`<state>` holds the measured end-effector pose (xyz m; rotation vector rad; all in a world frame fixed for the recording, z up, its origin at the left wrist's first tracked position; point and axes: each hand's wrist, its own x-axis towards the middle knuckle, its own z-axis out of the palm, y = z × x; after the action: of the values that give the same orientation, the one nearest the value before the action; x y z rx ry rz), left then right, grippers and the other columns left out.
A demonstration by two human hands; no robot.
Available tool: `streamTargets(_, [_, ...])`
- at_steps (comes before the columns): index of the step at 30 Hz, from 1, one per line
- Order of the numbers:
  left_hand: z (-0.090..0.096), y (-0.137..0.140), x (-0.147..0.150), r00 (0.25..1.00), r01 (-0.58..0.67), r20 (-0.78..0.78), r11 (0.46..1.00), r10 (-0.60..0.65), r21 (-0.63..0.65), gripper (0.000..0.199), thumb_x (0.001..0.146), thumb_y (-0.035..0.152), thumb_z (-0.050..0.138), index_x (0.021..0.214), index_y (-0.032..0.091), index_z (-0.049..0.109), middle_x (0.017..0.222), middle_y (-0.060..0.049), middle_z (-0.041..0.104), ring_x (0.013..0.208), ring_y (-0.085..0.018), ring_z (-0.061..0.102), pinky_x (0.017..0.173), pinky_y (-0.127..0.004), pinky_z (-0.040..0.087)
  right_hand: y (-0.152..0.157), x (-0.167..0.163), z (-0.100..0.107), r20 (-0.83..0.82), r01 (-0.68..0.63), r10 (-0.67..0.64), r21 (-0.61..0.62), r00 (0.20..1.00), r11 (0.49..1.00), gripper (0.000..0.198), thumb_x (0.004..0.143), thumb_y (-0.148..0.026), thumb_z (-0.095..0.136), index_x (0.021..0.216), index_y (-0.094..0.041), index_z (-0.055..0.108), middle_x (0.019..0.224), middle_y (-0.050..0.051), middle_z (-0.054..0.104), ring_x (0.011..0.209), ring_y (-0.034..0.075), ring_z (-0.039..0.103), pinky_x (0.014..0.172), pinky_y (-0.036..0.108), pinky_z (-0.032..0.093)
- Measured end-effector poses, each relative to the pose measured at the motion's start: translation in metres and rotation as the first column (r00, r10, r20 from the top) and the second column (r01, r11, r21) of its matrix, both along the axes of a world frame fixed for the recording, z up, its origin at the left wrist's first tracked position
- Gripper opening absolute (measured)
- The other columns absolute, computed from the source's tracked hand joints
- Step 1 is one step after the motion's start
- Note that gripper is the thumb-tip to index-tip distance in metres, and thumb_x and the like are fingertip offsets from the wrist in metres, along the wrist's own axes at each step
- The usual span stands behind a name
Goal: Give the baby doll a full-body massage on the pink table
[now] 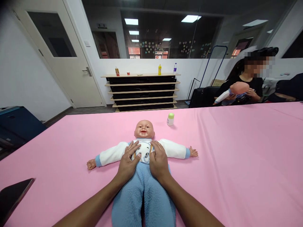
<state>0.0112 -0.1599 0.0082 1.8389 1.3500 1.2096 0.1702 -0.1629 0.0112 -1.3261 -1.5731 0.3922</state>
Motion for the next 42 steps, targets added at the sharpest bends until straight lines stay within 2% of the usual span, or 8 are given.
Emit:
streamTargets(8, [-0.005, 0.0, -0.002, 0.995, -0.047, 0.095, 0.997, 0.041, 0.067, 0.039, 0.09, 0.014, 0.04, 0.118, 0.025, 0.064, 0.134, -0.002, 0.057, 0.138, -0.018, 0.036, 0.119, -0.048, 0.017, -0.001, -0.001, 0.002, -0.025, 0.013, -0.013, -0.02, 1.0, 1.0, 0.048, 0.078, -0.01, 0.039, 0.12, -0.015, 0.062, 0.128, 0.01, 0.059, 0.124, 0.022, 0.051, 0.113, 0.046, 0.035])
streamTargets(13, [-0.005, 0.001, -0.003, 0.993, -0.055, 0.108, 0.99, 0.041, 0.127, 0.045, 0.081, 0.006, 0.038, 0.114, 0.021, 0.065, 0.131, -0.005, 0.058, 0.133, -0.019, 0.043, 0.118, -0.047, 0.024, 0.0, -0.001, 0.0, -0.044, 0.015, -0.015, -0.01, 0.999, 1.0, 0.05, 0.076, -0.01, 0.04, 0.119, -0.016, 0.063, 0.126, 0.009, 0.061, 0.122, 0.023, 0.053, 0.112, 0.047, 0.036])
streamTargets(21, [0.023, 0.002, -0.021, 0.979, -0.2, 0.078, 0.965, 0.189, 0.173, 0.048, 0.078, 0.012, 0.044, 0.125, 0.018, 0.056, 0.135, -0.009, 0.054, 0.132, -0.023, 0.043, 0.115, -0.045, 0.029, -0.001, 0.007, 0.027, -0.177, 0.101, -0.103, -0.018, 0.979, 0.995, 0.045, 0.081, -0.022, 0.045, 0.122, -0.015, 0.062, 0.123, 0.01, 0.063, 0.118, 0.027, 0.057, 0.105, 0.047, 0.042])
streamTargets(24, [0.037, 0.02, -0.023, 0.965, -0.251, 0.111, 0.961, 0.238, 0.116, 0.047, 0.083, 0.019, 0.046, 0.128, 0.02, 0.054, 0.138, -0.009, 0.051, 0.133, -0.024, 0.042, 0.114, -0.044, 0.03, 0.018, 0.012, 0.04, -0.233, 0.138, -0.14, -0.023, 0.963, 0.99, 0.044, 0.083, -0.029, 0.049, 0.124, -0.016, 0.061, 0.126, 0.011, 0.062, 0.121, 0.029, 0.055, 0.105, 0.049, 0.041])
streamTargets(28, [0.047, 0.073, -0.01, 0.947, -0.225, 0.233, 0.974, 0.222, -0.014, 0.045, 0.086, 0.028, 0.047, 0.129, 0.019, 0.055, 0.139, -0.009, 0.052, 0.132, -0.024, 0.045, 0.112, -0.043, 0.033, 0.074, 0.01, 0.039, -0.377, 0.16, -0.144, 0.011, 0.915, 0.987, 0.048, 0.081, -0.036, 0.055, 0.124, -0.014, 0.061, 0.128, 0.014, 0.06, 0.119, 0.028, 0.057, 0.101, 0.046, 0.044])
streamTargets(34, [0.038, 0.149, 0.011, 0.915, -0.104, 0.378, 0.987, 0.144, -0.123, 0.043, 0.087, 0.032, 0.048, 0.126, 0.016, 0.059, 0.138, -0.01, 0.053, 0.131, -0.023, 0.046, 0.112, -0.038, 0.033, 0.141, -0.01, 0.034, -0.501, 0.035, -0.08, -0.1, 0.862, 0.994, 0.038, 0.081, -0.045, 0.052, 0.09, -0.014, 0.072, 0.097, 0.01, 0.073, 0.09, 0.025, 0.068, 0.081, 0.037, 0.053])
streamTargets(37, [0.025, 0.162, 0.012, 0.905, -0.043, 0.416, 0.993, 0.086, -0.111, 0.04, 0.086, 0.03, 0.049, 0.118, 0.013, 0.064, 0.133, -0.012, 0.058, 0.128, -0.023, 0.05, 0.112, -0.037, 0.033, 0.148, -0.015, 0.032, -0.466, -0.043, -0.018, -0.121, 0.884, 0.992, 0.039, 0.082, -0.047, 0.051, 0.089, -0.016, 0.074, 0.095, 0.008, 0.074, 0.091, 0.024, 0.067, 0.086, 0.037, 0.052])
streamTargets(42, [0.01, 0.161, 0.007, 0.865, -0.036, 0.496, 0.995, 0.076, -0.09, 0.036, 0.085, 0.028, 0.05, 0.113, 0.013, 0.067, 0.127, -0.01, 0.062, 0.123, -0.023, 0.053, 0.11, -0.037, 0.036, 0.15, -0.013, 0.022, -0.479, -0.138, 0.086, -0.075, 0.873, 0.988, 0.043, 0.083, -0.045, 0.054, 0.11, -0.016, 0.07, 0.121, 0.008, 0.066, 0.115, 0.024, 0.059, 0.103, 0.04, 0.043])
